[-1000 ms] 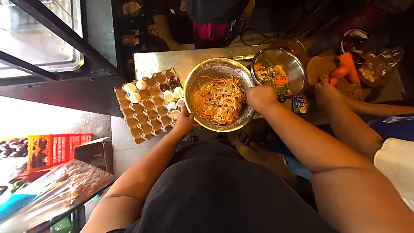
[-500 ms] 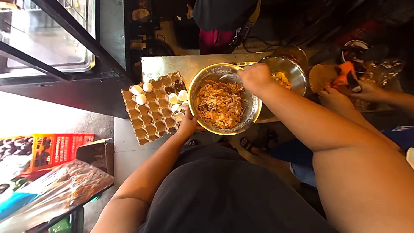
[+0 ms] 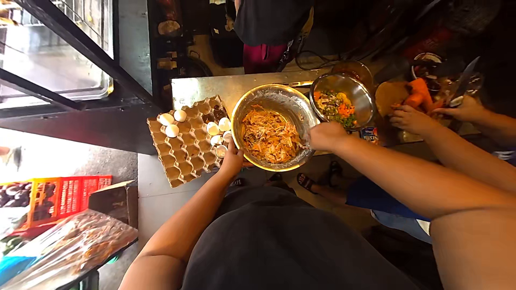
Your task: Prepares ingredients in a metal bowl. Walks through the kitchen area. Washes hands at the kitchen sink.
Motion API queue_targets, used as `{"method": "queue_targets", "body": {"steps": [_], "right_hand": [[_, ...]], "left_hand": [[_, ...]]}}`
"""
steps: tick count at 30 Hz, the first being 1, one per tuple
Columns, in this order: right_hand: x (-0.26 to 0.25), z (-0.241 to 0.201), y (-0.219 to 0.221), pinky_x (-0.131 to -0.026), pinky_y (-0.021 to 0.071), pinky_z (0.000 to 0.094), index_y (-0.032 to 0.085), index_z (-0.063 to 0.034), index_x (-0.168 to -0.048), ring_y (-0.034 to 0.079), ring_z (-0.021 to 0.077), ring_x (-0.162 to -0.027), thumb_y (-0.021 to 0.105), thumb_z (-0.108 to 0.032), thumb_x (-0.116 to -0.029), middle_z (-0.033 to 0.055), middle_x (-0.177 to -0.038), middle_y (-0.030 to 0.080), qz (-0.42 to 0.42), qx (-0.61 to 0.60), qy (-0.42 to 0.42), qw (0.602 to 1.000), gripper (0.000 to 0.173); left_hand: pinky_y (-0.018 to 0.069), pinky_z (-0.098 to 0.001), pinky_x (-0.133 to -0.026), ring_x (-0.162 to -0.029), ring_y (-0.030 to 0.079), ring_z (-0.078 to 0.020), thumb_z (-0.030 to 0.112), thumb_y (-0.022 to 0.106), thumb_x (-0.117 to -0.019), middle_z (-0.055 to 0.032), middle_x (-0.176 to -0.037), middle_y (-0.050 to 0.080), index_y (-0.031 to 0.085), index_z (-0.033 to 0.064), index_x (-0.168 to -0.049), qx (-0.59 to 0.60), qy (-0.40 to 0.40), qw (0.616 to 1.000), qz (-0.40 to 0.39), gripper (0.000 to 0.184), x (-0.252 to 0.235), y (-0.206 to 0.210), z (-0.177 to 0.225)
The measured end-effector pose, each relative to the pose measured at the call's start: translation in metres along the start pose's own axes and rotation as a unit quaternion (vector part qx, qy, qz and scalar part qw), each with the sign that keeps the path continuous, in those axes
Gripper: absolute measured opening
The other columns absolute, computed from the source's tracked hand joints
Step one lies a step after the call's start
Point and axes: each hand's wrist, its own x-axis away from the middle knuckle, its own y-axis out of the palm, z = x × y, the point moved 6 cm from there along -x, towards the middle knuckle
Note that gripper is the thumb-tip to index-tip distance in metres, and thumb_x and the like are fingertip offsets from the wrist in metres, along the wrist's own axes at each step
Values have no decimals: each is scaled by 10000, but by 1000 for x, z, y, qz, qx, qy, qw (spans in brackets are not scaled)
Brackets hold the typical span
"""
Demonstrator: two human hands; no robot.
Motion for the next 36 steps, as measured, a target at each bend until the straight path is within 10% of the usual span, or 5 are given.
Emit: {"method": "queue_targets", "body": {"steps": [6, 13, 23, 31, 36], "right_hand": [[-5, 15, 22, -942, 468, 693, 753, -45, -1085, 660, 434, -1128, 469, -355, -1101, 239, -1111, 720, -29, -194, -2, 980, 421], [13, -15, -68, -890, 483, 700, 737, -82, -1116, 653, 451, -1141, 444, -389, -1102, 231, -1147, 709, 56, -83, -10, 995, 425], [-37, -39, -80, -774, 533, 641, 682, 128, -1005, 676, 480, -1034, 539, 59, -960, 299, -1081, 680, 144, 118, 27, 982, 165], [-3, -24, 5, -814, 547, 656, 742, -26, -1020, 700, 425, -973, 655, -144, -940, 202, -1035, 726, 22, 134, -86, 987, 167], [27, -56, 23, -971, 470, 708, 699, -16, -1210, 618, 461, -1231, 456, -345, -1064, 266, -1286, 659, -94, -62, -39, 993, 434]], "left_hand": [[646, -438, -719, -806, 740, -282, 87, 355, -1118, -243, -1166, 625, -25, 223, -1636, -10, -6, 1000, -9, 657, -1, -3, 0], [638, -430, -734, -815, 733, -270, 90, 352, -1119, -240, -1184, 617, 3, 229, -1634, -16, -5, 1000, -10, 638, 5, -2, 4], [629, -408, -737, -792, 729, -249, 121, 338, -1125, -252, -1237, 598, -13, 247, -1641, -33, -7, 999, -20, 636, 13, -3, 4], [649, -435, -727, -817, 745, -284, 113, 362, -1120, -239, -1150, 639, -41, 265, -1638, 0, -4, 1000, -22, 674, 0, -3, -3], [665, -404, -730, -858, 762, -257, 102, 349, -1117, -231, -1250, 628, -47, 201, -1632, -26, -5, 999, -33, 657, -6, -1, 0]]}}
